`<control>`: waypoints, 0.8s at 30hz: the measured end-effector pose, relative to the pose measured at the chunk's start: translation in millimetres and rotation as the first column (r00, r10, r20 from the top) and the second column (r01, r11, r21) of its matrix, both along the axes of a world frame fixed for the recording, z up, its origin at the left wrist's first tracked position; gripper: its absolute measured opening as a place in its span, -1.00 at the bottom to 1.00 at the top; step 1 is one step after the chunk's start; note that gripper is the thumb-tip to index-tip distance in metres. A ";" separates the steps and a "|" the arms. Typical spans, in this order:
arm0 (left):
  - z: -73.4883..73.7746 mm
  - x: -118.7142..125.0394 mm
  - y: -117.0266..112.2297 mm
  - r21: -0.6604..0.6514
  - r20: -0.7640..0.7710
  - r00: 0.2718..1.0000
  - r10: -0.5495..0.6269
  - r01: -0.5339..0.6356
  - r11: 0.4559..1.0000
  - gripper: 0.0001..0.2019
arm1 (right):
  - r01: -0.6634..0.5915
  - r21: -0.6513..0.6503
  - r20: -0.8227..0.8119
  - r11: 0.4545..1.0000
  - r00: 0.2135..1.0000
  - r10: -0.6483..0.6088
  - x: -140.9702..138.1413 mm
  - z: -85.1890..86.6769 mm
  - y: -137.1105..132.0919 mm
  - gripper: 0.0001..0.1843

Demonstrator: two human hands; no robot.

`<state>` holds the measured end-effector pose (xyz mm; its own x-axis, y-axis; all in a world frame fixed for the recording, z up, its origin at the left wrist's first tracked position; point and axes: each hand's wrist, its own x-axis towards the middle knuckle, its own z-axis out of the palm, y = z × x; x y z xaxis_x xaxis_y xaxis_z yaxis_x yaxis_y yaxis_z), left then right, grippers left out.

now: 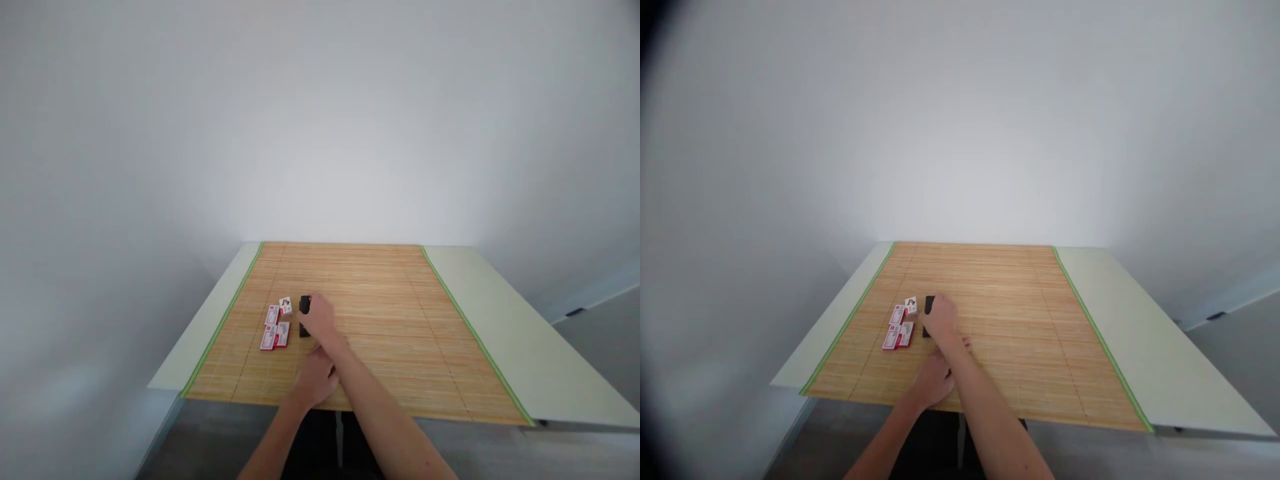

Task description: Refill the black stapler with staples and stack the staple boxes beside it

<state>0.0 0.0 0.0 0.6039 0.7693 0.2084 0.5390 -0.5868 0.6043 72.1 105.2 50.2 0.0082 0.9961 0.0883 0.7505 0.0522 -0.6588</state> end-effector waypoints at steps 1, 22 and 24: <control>5.0 -0.3 -2.0 -0.007 0.048 0.999 0.000 0.000 1.000 -0.54 | -0.017 0.002 0.001 1.000 1.000 0.017 11.1 0.7 3.5 -0.54; 6.1 38.0 0.5 0.230 -0.093 0.892 0.442 -0.412 0.882 -0.47 | -0.431 -0.026 0.094 0.902 0.897 0.432 135.9 21.4 -0.6 -0.75; 7.2 38.8 0.8 0.193 -0.070 0.893 0.444 -0.424 0.885 -0.47 | -0.425 -0.024 0.114 0.905 0.898 0.425 131.9 28.7 1.2 -0.81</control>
